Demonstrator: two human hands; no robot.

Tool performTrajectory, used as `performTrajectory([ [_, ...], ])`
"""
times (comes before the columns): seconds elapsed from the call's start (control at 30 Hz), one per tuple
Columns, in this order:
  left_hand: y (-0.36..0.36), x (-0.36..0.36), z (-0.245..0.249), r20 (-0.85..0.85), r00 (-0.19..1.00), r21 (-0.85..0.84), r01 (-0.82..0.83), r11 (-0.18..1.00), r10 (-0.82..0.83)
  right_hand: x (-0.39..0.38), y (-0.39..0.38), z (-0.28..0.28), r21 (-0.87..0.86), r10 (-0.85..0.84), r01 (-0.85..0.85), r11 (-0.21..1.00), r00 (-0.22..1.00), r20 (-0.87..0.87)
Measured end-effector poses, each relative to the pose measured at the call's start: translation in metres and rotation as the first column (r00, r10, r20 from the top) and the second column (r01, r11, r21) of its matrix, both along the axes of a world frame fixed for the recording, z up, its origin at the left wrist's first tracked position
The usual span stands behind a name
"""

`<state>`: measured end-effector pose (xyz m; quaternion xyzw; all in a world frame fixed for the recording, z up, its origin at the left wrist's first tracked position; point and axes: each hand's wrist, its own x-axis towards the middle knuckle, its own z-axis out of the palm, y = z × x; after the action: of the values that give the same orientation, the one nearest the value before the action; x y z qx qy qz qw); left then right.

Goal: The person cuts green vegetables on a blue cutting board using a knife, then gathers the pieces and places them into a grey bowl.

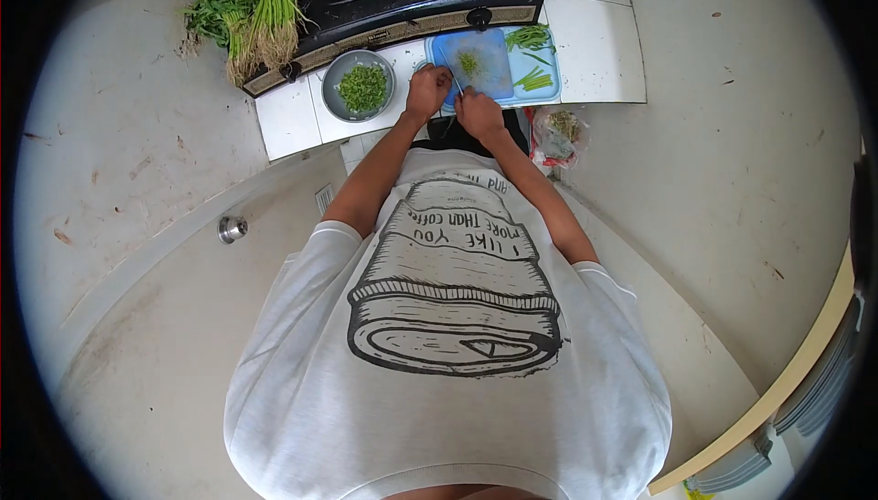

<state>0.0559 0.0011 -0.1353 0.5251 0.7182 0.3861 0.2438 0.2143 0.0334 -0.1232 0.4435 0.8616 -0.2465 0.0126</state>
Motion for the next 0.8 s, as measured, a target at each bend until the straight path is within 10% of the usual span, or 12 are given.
performTrajectory([
  [0.8,0.002,-0.003,-0.007,0.008,0.999,-0.023,0.043,0.999,-0.042,0.010,-0.010,-0.002,-0.030,-0.062,0.063,0.998,0.998,0.031],
])
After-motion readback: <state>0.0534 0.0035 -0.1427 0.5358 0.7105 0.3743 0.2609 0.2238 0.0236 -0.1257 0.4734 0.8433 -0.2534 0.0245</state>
